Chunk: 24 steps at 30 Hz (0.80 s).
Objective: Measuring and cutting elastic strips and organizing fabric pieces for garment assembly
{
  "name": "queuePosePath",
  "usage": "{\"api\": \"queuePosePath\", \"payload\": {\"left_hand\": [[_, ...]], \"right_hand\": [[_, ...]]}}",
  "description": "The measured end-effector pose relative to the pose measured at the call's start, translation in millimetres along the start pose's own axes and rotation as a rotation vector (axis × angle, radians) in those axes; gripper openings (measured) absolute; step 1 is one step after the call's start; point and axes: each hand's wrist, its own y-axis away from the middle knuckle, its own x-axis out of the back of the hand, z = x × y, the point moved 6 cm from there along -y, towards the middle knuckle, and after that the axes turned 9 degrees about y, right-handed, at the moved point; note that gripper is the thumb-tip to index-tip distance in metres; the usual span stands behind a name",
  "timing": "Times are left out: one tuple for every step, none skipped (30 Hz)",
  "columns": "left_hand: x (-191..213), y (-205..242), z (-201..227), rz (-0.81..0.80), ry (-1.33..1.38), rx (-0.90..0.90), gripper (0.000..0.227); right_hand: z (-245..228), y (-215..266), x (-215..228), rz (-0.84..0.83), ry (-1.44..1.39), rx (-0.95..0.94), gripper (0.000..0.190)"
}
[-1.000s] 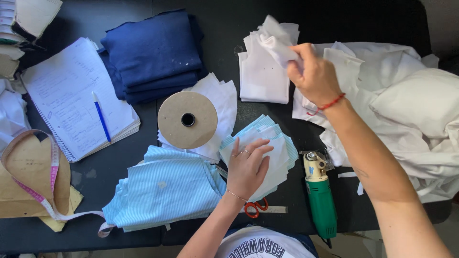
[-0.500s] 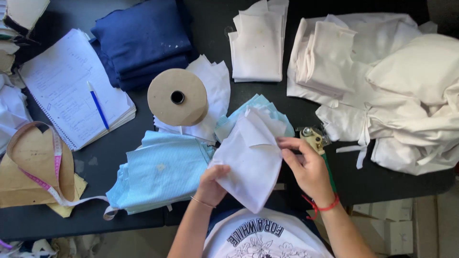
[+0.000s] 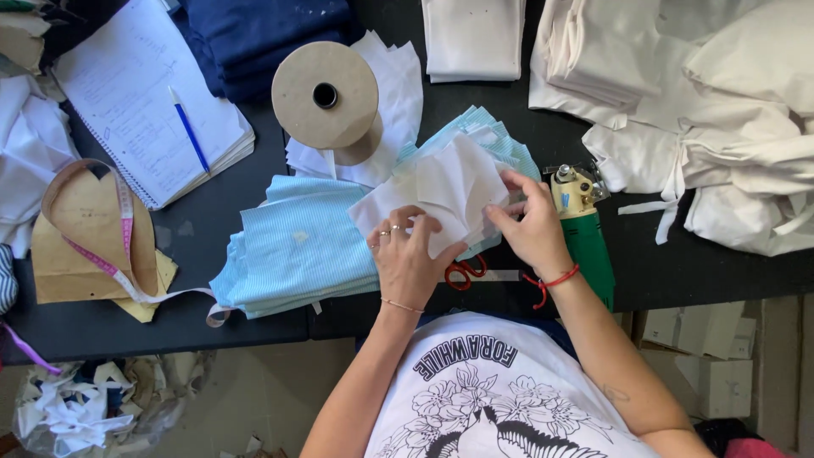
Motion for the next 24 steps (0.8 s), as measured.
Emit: {"api": "queuePosePath", "payload": {"left_hand": [[0.2,-0.4,0.2,-0.002,0.002,0.004,0.041],[0.6,-1.2,2.5,-0.004,-0.011,-0.023,0.04],[0.9,-5.3,3.9,0.001,-0.027,-0.055,0.039],[-0.6,-5.9,2.9,0.005,-0.028,-0.055,0.039],[-1.3,-4.8,3.7,0.012,-0.008,-0.083,0.03],[-2.2,-3.7,4.3,0.02,0.012,-0.11,0.021],[2.6,-5.0,5.4,0.019,0.012,-0.108,0.021],[7.8,-6.6,2.9,0.024,0.194,-0.052,0.016],[12.7,-7.5,0.4,0.028,0.375,0.007,0.012],[5.7,5.8,-14.4,0.026,0.373,0.012,0.012],[-6.2,18.8,-43.1,0.039,0.758,0.251,0.007],[-22.7,34.5,-68.0,0.051,1.14,0.495,0.008],[-14.8,31.2,-64.0,0.051,1.139,0.498,0.008],[-8.9,28.4,-59.6,0.024,1.147,0.517,0.01],[-1.9,25.5,-56.2,-0.002,1.152,0.534,0.013],[-1.6,24.7,-52.3,0.0,1.148,0.537,0.013],[-2.9,22.9,-45.7,-0.046,1.095,0.509,0.024],[-4.2,21.3,-39.0,-0.091,1.042,0.481,0.037],[-3.5,16.9,-31.9,-0.09,1.042,0.48,0.037],[2.3,9.4,-19.5,-0.079,0.933,0.336,0.054],[7.8,3.2,-6.5,-0.069,0.82,0.197,0.071],[5.1,-0.6,-3.8,-0.067,0.82,0.197,0.071],[2.0,-2.9,-1.9,-0.078,0.699,0.217,0.065],[-0.9,-5.2,0.0,-0.089,0.577,0.235,0.059]], "right_hand": [[7.6,-2.8,-1.5,-0.003,0.003,-0.003,0.049],[18.1,-5.6,-4.2,-0.027,-0.036,-0.058,0.046],[27.1,-11.9,-7.6,-0.05,-0.078,-0.107,0.043],[28.9,-14.8,-7.9,-0.051,-0.077,-0.103,0.043],[31.4,-15.8,-8.0,-0.046,-0.026,-0.101,0.031],[34.1,-16.9,-8.2,-0.042,0.024,-0.098,0.02],[34.9,-17.1,-7.9,-0.045,0.025,-0.099,0.02],[33.6,-17.7,-4.6,0.004,0.092,-0.065,0.019],[32.3,-17.5,-1.7,0.05,0.16,-0.031,0.019],[22.5,-12.6,0.2,0.045,0.16,-0.033,0.019],[3.4,-9.2,5.0,0.11,0.294,0.098,0.018],[-15.9,-4.6,8.8,0.173,0.428,0.23,0.017],[-27.4,-2.3,10.2,0.171,0.427,0.229,0.017],[-43.0,1.4,12.4,0.199,0.447,0.293,0.014],[-58.9,5.2,13.2,0.226,0.463,0.359,0.013],[-67.4,4.7,8.3,0.223,0.46,0.359,0.013],[-77.7,5.6,3.6,0.205,0.43,0.399,0.014],[-87.9,6.7,-1.0,0.187,0.4,0.44,0.016],[-89.2,5.5,-4.9,0.188,0.4,0.441,0.016],[-89.9,3.7,-10.5,0.146,0.352,0.438,0.016],[-90.6,2.3,-16.5,0.103,0.304,0.433,0.016],[-90.6,2.4,-21.1,0.102,0.303,0.434,0.016],[-78.9,-0.4,-32.1,-0.077,0.027,0.243,0.012],[-68.9,0.8,-46.2,-0.255,-0.247,0.047,0.009]]}}
